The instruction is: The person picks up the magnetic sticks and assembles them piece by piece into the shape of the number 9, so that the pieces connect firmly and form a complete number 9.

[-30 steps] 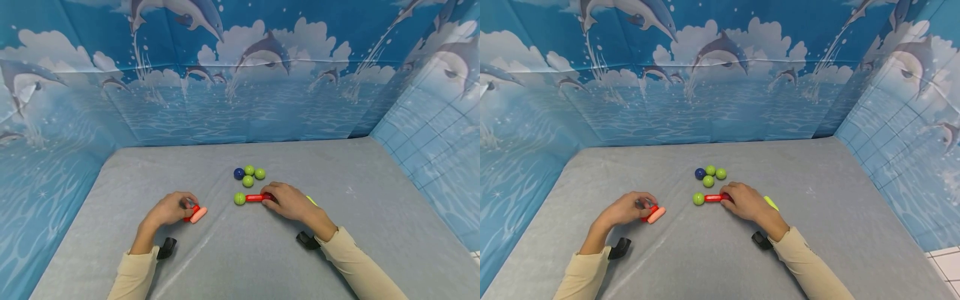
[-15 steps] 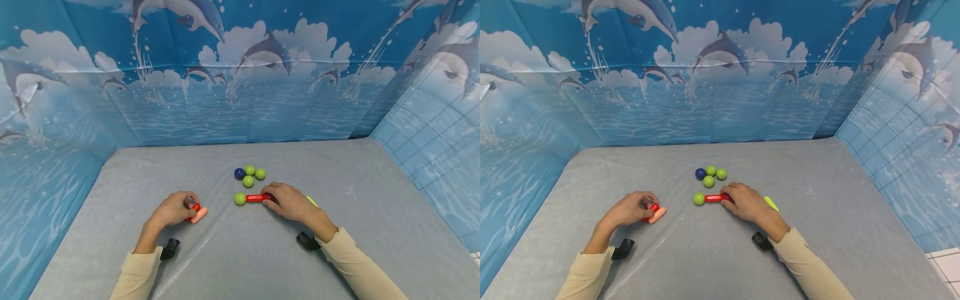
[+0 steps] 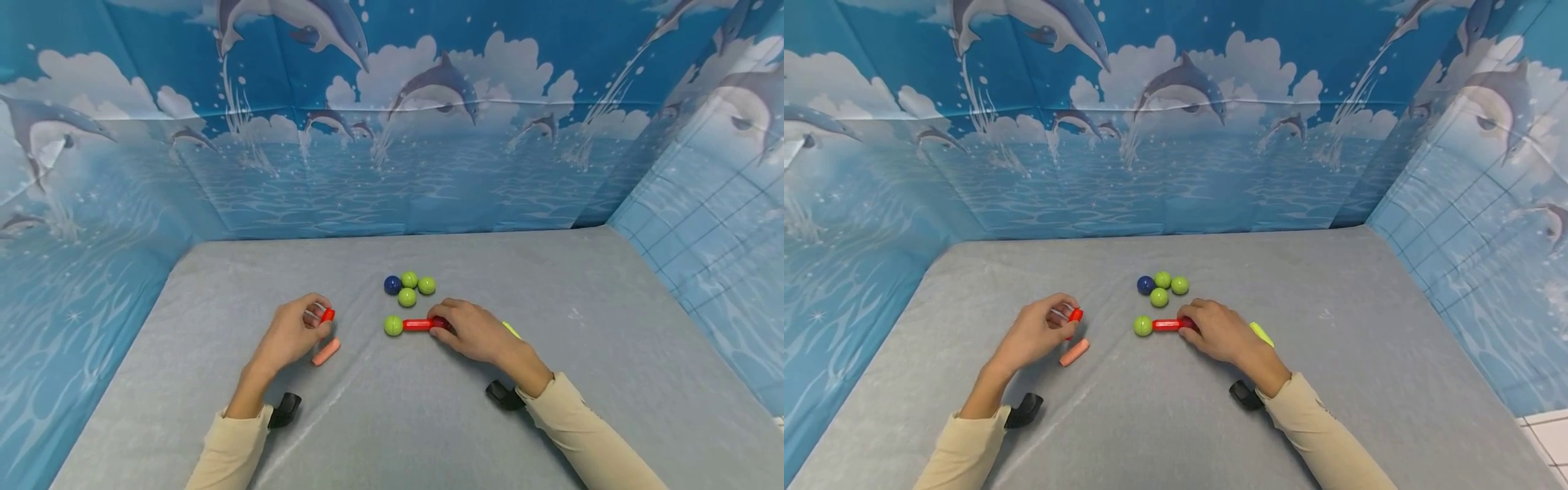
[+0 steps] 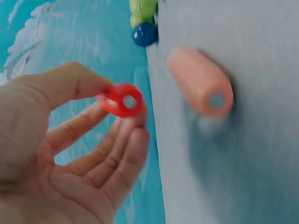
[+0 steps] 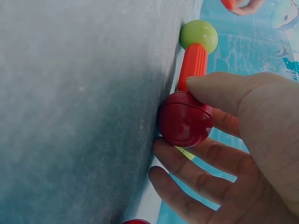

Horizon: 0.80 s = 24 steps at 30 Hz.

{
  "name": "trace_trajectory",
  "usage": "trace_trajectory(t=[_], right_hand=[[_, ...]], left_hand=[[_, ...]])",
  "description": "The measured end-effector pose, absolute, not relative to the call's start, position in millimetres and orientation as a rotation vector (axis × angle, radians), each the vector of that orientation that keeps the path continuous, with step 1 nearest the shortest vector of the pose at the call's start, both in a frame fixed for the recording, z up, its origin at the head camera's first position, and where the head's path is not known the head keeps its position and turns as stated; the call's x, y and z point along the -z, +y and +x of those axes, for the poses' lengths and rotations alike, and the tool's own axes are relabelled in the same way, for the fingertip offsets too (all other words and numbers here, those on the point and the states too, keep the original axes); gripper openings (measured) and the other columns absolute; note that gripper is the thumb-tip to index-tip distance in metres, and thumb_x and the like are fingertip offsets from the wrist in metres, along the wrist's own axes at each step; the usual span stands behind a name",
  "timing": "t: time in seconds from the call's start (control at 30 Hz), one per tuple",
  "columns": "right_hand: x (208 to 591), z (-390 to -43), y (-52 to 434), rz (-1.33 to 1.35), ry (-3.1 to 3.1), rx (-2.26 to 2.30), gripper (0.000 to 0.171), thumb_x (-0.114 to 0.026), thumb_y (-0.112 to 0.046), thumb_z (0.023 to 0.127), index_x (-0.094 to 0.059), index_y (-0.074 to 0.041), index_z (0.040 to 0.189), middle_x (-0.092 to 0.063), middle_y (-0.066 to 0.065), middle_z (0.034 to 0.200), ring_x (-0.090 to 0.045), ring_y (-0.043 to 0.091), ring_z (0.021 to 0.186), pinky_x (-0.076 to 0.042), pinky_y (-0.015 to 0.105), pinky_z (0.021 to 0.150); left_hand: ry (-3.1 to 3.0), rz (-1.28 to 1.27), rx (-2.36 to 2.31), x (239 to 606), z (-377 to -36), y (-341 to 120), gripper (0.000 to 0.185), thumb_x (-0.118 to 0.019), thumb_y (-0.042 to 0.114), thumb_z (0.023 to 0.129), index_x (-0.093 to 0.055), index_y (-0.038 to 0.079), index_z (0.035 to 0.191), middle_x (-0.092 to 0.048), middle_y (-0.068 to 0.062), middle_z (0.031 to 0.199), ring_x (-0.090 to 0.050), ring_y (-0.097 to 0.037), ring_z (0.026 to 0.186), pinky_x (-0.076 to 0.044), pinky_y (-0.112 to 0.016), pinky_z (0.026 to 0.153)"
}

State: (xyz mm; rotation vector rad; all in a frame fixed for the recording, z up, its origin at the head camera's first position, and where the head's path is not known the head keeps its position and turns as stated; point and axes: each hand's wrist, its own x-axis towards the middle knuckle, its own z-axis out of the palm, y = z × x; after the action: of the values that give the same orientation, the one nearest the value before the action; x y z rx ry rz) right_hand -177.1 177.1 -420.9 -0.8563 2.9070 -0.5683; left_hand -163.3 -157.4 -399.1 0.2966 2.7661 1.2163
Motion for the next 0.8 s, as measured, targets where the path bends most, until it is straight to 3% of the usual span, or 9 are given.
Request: trace_trajectory(t=[0.13,0.4,0.57,0.8], right_hand=[[421.8,-177.4,176.8,-0.862,2.903,0.564,0.019,-0.07,-0.023,0.096,-0.071,-0.014,0.112,-0.065,-0.003,0.097,-0.052,0.009,0.077,-0.048,0.031,0.072],[421.1,-177.5,177.5,-0.865,2.887,0.555,0.019,-0.069,-0.024,0.096,-0.07,-0.015,0.112,-0.063,-0.005,0.097,-0.052,0.009,0.078,-0.048,0.031,0.073],[419.4,-180.3,177.6,-0.871,2.879,0.539,0.02,-0.069,-0.024,0.096,-0.07,-0.014,0.113,-0.063,-0.004,0.097,-0.053,0.009,0.079,-0.049,0.032,0.074],[418.6,-183.1,179.3,-0.882,2.866,0.519,0.02,-0.068,-0.024,0.097,-0.07,-0.013,0.114,-0.064,-0.002,0.1,-0.054,0.009,0.08,-0.049,0.033,0.075]], left_hand=[[2.724,0.34,-1.33,399.4,-158.1,-144.4,0.027,-0.071,0.011,0.091,-0.066,0.012,0.118,-0.07,-0.007,0.106,-0.066,-0.016,0.086,-0.054,-0.035,0.079],[2.476,0.307,-1.474,406.0,-149.9,-119.6,0.029,-0.071,0.013,0.093,-0.063,0.011,0.121,-0.068,-0.01,0.107,-0.069,-0.024,0.071,-0.051,-0.034,0.06],[2.36,0.35,-1.463,412.3,-149.4,-107.1,0.042,-0.07,0.017,0.094,-0.057,0.008,0.133,-0.065,-0.011,0.108,-0.069,-0.021,0.073,-0.05,-0.033,0.061],[2.22,0.326,-1.494,422.8,-156.2,-91.0,0.063,-0.071,0.015,0.094,-0.042,0.008,0.149,-0.065,-0.014,0.111,-0.072,-0.018,0.076,-0.058,-0.034,0.07]])
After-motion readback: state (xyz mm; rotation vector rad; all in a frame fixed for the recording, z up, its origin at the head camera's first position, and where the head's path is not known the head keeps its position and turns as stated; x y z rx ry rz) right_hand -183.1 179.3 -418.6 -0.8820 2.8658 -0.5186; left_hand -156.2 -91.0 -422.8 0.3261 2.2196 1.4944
